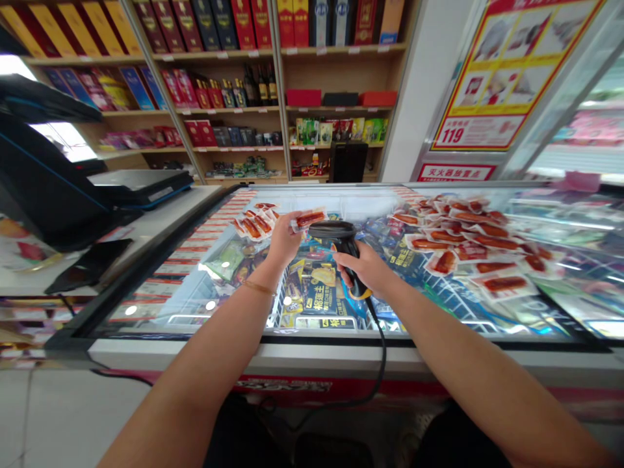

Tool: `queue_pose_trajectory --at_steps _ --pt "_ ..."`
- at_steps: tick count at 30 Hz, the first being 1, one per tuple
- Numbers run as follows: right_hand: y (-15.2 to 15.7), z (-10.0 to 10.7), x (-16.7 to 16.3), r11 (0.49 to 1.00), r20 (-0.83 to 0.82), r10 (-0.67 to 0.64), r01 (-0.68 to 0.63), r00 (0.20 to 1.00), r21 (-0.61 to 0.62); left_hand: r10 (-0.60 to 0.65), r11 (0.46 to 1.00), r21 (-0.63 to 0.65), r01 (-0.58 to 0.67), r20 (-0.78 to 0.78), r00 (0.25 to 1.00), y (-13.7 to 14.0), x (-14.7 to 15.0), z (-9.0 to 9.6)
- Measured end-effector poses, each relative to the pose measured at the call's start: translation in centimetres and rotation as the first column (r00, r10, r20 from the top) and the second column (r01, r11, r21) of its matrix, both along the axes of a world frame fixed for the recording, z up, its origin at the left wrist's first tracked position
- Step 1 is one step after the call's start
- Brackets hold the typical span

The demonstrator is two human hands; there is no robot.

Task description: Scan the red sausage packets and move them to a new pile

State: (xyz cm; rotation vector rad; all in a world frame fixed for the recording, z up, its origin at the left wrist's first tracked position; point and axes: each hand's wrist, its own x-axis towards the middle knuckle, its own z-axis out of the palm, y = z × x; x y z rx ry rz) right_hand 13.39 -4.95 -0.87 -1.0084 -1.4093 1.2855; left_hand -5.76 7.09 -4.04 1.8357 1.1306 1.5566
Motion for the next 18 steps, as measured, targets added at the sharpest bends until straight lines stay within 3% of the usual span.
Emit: queue_pose_trajectory --at_steps 11,18 --pt "0.0 0.0 0.1 1.000 0.014 0.015 -0.015 1.000 0.024 0.035 0.999 0.019 -0.034 -0.037 0.999 0.0 0.0 0.1" --pt "1.1 0.1 1.0 0.993 -0.054 -0.115 0.113 0.992 -0.037 0.105 0.994 -0.023 -0.107 -0.084 0.991 0.4 0.4 -0.8"
